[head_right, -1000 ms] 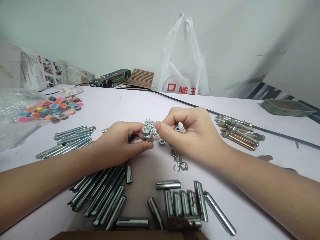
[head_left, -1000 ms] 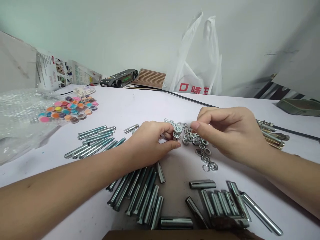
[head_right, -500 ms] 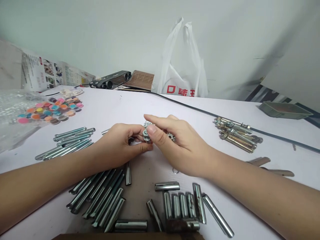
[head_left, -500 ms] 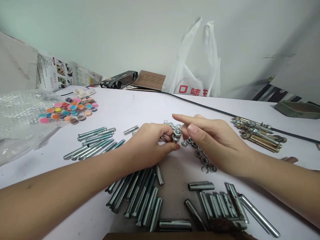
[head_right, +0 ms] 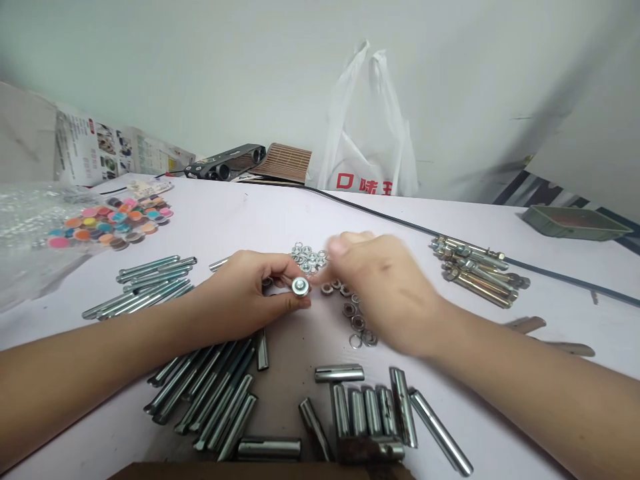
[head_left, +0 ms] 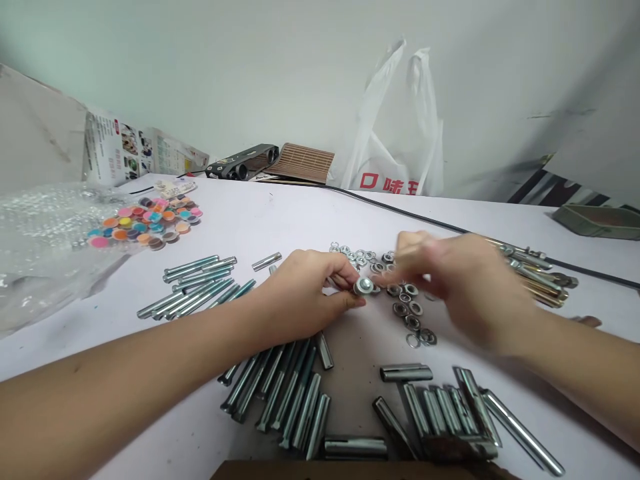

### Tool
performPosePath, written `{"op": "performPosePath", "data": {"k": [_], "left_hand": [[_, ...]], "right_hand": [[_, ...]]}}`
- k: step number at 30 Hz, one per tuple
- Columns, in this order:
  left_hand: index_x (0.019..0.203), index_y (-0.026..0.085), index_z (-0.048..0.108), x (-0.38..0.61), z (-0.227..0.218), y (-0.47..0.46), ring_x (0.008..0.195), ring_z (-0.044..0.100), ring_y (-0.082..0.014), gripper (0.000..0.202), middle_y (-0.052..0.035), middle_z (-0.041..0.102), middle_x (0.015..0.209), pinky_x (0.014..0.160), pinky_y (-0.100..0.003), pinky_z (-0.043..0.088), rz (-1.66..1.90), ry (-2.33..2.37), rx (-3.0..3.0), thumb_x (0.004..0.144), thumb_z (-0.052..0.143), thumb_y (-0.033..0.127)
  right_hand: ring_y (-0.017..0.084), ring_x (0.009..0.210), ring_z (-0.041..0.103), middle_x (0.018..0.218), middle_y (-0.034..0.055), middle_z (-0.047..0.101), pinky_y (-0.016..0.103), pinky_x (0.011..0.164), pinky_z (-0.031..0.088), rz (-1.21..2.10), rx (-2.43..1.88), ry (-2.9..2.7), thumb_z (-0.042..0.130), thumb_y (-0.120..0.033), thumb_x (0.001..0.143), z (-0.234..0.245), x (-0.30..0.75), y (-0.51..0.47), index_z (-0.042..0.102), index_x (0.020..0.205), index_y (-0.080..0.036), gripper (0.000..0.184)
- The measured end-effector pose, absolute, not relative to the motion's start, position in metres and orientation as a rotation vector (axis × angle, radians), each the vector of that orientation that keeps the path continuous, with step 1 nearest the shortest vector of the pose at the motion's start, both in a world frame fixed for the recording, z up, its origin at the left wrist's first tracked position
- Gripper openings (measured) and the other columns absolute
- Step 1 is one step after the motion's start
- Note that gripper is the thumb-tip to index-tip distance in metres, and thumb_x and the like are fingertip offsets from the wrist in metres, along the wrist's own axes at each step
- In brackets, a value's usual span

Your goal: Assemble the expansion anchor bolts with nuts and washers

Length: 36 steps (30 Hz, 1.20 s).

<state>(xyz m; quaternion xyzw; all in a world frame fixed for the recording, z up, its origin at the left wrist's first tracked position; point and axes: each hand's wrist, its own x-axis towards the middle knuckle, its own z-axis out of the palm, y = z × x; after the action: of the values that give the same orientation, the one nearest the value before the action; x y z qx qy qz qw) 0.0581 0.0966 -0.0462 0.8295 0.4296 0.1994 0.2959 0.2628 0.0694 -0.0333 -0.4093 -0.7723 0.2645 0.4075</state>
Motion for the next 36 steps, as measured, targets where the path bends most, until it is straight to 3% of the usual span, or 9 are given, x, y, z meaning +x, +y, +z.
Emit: {"op": "performPosePath", "data": {"k": [3, 6, 10, 14, 17, 21, 23, 26, 36], "left_hand": [[0.069, 0.018, 0.06, 0.059, -0.045, 0.095, 0.064, 0.055, -0.0102, 0.017, 0.0036, 0.067, 0.07, 0.062, -0.024, 0.039, 0.54, 1.139, 2.193, 0.078, 0.066, 0.032], [0.069, 0.018, 0.06, 0.059, -0.044, 0.095, 0.065, 0.056, -0.0101, 0.016, 0.0039, 0.067, 0.071, 0.063, -0.024, 0.04, 0.534, 1.124, 2.191, 0.078, 0.066, 0.031], [0.072, 0.019, 0.062, 0.058, -0.046, 0.096, 0.068, 0.058, -0.0107, 0.015, 0.0043, 0.067, 0.071, 0.063, -0.024, 0.041, 0.53, 1.111, 2.189, 0.079, 0.064, 0.032], [0.068, 0.018, 0.059, 0.058, -0.045, 0.097, 0.064, 0.057, -0.0101, 0.021, 0.0042, 0.065, 0.066, 0.059, -0.022, 0.041, 0.531, 1.116, 2.118, 0.077, 0.067, 0.035], [0.065, 0.018, 0.056, 0.059, -0.044, 0.098, 0.062, 0.056, -0.0095, 0.022, 0.0042, 0.065, 0.064, 0.058, -0.021, 0.041, 0.525, 1.12, 2.091, 0.076, 0.067, 0.034], [0.071, 0.018, 0.061, 0.058, -0.046, 0.099, 0.066, 0.059, -0.0106, 0.021, 0.004, 0.066, 0.067, 0.06, -0.022, 0.041, 0.522, 1.101, 2.127, 0.078, 0.064, 0.037], [0.075, 0.018, 0.064, 0.058, -0.047, 0.099, 0.069, 0.06, -0.0112, 0.021, 0.0036, 0.068, 0.071, 0.062, -0.022, 0.042, 0.499, 1.091, 2.15, 0.08, 0.061, 0.039], [0.08, 0.019, 0.066, 0.058, -0.048, 0.099, 0.071, 0.059, -0.0112, 0.022, 0.0034, 0.068, 0.073, 0.065, -0.023, 0.042, 0.472, 1.094, 2.188, 0.082, 0.058, 0.04], [0.084, 0.019, 0.064, 0.057, -0.048, 0.092, 0.069, 0.059, -0.0082, 0.009, 0.0041, 0.069, 0.079, 0.065, -0.02, 0.044, 0.663, 1.077, 2.377, 0.082, 0.057, 0.025]], "right_hand": [[0.012, 0.045, 0.031, 0.035, -0.0007, 0.023, 0.032, 0.057, 0.029, 0.761, -1.011, -1.749, 0.037, -0.046, 0.097, -0.033, 0.269, 0.069, 0.036, 0.033, -0.021, 0.069], [0.011, 0.046, 0.033, 0.043, -0.0008, 0.036, 0.03, 0.05, 0.025, 0.78, -1.121, -1.799, 0.038, -0.048, 0.097, -0.036, 0.268, 0.069, 0.053, 0.046, -0.019, 0.06], [0.012, 0.058, 0.048, 0.059, -0.0012, 0.052, 0.028, 0.057, 0.037, 0.848, -1.133, -1.952, 0.039, -0.047, 0.098, -0.041, 0.261, 0.068, 0.067, 0.089, -0.021, 0.039], [0.011, 0.045, 0.037, 0.041, -0.0007, 0.039, 0.03, 0.05, 0.03, 0.812, -0.966, -1.767, 0.044, -0.043, 0.095, -0.039, 0.263, 0.064, 0.056, 0.048, -0.02, 0.054], [0.011, 0.047, 0.038, 0.039, 0.0002, 0.04, 0.031, 0.054, 0.033, 0.639, -0.855, -1.675, 0.049, -0.033, 0.094, -0.036, 0.264, 0.062, 0.048, 0.04, -0.019, 0.056], [0.012, 0.056, 0.048, 0.056, -0.0021, 0.053, 0.028, 0.056, 0.037, 0.576, -1.176, -1.984, 0.056, -0.036, 0.09, -0.041, 0.258, 0.065, 0.067, 0.091, -0.02, 0.02], [0.015, 0.069, 0.053, 0.066, -0.0007, 0.059, 0.029, 0.062, 0.04, 0.466, -1.218, -2.124, 0.06, -0.038, 0.088, -0.045, 0.254, 0.067, 0.064, 0.113, -0.023, 0.03], [0.018, 0.081, 0.051, 0.076, 0.0029, 0.064, 0.032, 0.073, 0.041, 0.252, -1.102, -2.229, 0.059, -0.035, 0.089, -0.049, 0.252, 0.068, 0.07, 0.104, -0.024, 0.021], [0.018, 0.072, 0.043, 0.065, 0.0032, 0.057, 0.036, 0.072, 0.034, -0.131, -1.088, -2.166, 0.061, -0.026, 0.08, -0.045, 0.245, 0.055, 0.066, 0.079, -0.017, 0.01]]}}
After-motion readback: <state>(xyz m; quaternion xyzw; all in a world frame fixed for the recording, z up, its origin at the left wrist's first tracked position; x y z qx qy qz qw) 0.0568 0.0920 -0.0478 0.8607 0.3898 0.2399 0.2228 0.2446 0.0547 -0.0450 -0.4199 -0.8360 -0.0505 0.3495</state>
